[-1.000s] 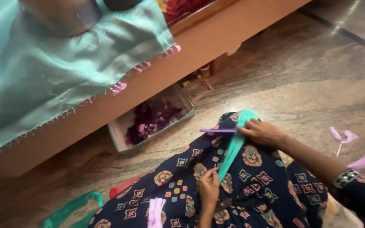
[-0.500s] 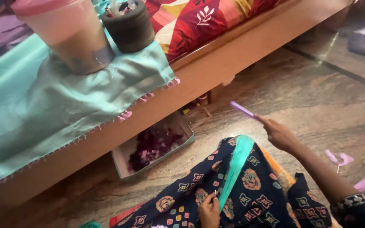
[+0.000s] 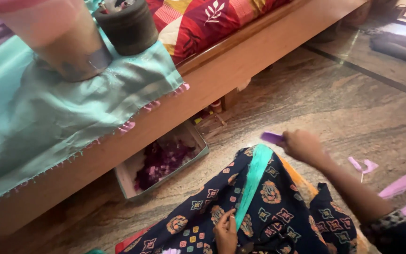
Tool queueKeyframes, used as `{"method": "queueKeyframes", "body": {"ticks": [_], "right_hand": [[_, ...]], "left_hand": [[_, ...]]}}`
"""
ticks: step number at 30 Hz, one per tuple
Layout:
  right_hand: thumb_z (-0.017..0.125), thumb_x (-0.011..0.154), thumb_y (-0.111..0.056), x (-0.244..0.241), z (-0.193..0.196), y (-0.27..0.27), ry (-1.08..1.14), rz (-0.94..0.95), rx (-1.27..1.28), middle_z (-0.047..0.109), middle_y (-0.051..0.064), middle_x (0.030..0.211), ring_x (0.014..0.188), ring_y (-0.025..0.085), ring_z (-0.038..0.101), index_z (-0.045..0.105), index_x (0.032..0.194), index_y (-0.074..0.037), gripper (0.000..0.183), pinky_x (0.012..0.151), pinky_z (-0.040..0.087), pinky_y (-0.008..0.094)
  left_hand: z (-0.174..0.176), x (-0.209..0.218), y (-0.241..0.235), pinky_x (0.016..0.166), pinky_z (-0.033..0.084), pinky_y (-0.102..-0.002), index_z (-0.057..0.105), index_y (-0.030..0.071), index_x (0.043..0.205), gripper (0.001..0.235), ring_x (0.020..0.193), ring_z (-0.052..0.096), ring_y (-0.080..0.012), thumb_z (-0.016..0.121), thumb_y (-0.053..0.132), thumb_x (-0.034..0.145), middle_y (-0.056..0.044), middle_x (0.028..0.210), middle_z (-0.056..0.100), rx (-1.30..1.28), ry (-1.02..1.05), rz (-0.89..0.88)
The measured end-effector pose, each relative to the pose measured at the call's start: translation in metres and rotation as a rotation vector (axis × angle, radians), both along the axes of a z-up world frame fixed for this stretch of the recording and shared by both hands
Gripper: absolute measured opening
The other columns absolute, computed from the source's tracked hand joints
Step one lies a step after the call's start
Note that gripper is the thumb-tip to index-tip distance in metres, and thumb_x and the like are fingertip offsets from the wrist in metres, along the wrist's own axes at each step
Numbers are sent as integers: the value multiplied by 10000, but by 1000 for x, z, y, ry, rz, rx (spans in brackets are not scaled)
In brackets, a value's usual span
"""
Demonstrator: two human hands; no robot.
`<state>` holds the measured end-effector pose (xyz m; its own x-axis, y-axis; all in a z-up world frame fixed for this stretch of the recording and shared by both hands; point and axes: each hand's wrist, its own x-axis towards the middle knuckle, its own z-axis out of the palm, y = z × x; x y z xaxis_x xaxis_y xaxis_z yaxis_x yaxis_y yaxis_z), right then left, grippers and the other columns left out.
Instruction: Attaching and combing out decorative tassels on the edge of a light blue fabric/saree.
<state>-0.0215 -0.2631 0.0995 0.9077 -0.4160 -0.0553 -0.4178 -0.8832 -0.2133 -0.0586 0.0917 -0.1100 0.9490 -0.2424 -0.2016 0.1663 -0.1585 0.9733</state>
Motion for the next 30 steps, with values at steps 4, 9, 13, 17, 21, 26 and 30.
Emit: {"method": "queueKeyframes", "body": {"ticks": [4, 9, 13, 17, 21, 26, 30], "right_hand": [[569, 932, -298, -11, -46, 29, -23, 84, -309, 733, 171, 823, 753, 371, 726, 745, 878, -125, 253, 636, 562, 512], [567, 953, -324, -7, -86, 49, -81, 187, -264, 723, 179, 871, 810, 359, 728, 733, 834, -100, 304, 755, 558, 519], [608, 896, -239, -4, -69, 39, -82, 113, -24, 680, 233, 996, 841, 415, 707, 657, 1036, -28, 258, 721, 580, 504], [507, 969, -202, -17, -57, 54, -80, 136, 28, 668, 233, 1018, 834, 443, 695, 552, 1223, -47, 301, 691, 564, 553], [459, 990, -203, -1, -90, 28, 101, 221, 82, 694, 248, 974, 875, 441, 698, 512, 1356, -124, 378, 756, 552, 557], [496, 951, -225, -6, -76, 38, -73, 145, 77, 701, 258, 993, 835, 452, 696, 550, 1219, -71, 314, 718, 546, 559], [438, 1022, -234, 3, -72, 36, 47, 121, 135, 707, 222, 945, 877, 410, 709, 534, 1088, -89, 186, 754, 554, 542]], "left_hand": [[-25, 1, -3, 455, 382, -230, 789, 42, 1131, 246, 500, 549, -15, 650, 103, 937, 14, 579, 683, -34, -86, 4], [-34, 3, -2, 466, 414, -222, 821, 36, 1082, 240, 515, 599, -36, 684, 112, 900, -29, 592, 749, 77, -104, 22], [6, 0, -2, 497, 485, -221, 784, 1, 1064, 217, 591, 674, -32, 659, 97, 914, -3, 704, 775, -4, -21, 1], [1, -5, -5, 516, 472, -244, 800, 11, 1064, 222, 589, 639, -59, 660, 101, 917, -38, 674, 748, -4, -64, -8], [-40, -3, -4, 623, 603, -295, 815, 39, 981, 167, 683, 807, -118, 710, 92, 862, -95, 716, 809, 65, -495, 29], [-25, -8, -4, 567, 582, -330, 806, 68, 1105, 286, 640, 788, -150, 703, 83, 839, -175, 706, 759, 151, -417, 50], [-35, 1, -5, 503, 458, -352, 756, 143, 1284, 385, 454, 609, -155, 632, 109, 921, -252, 620, 663, 280, -121, 44]]}}
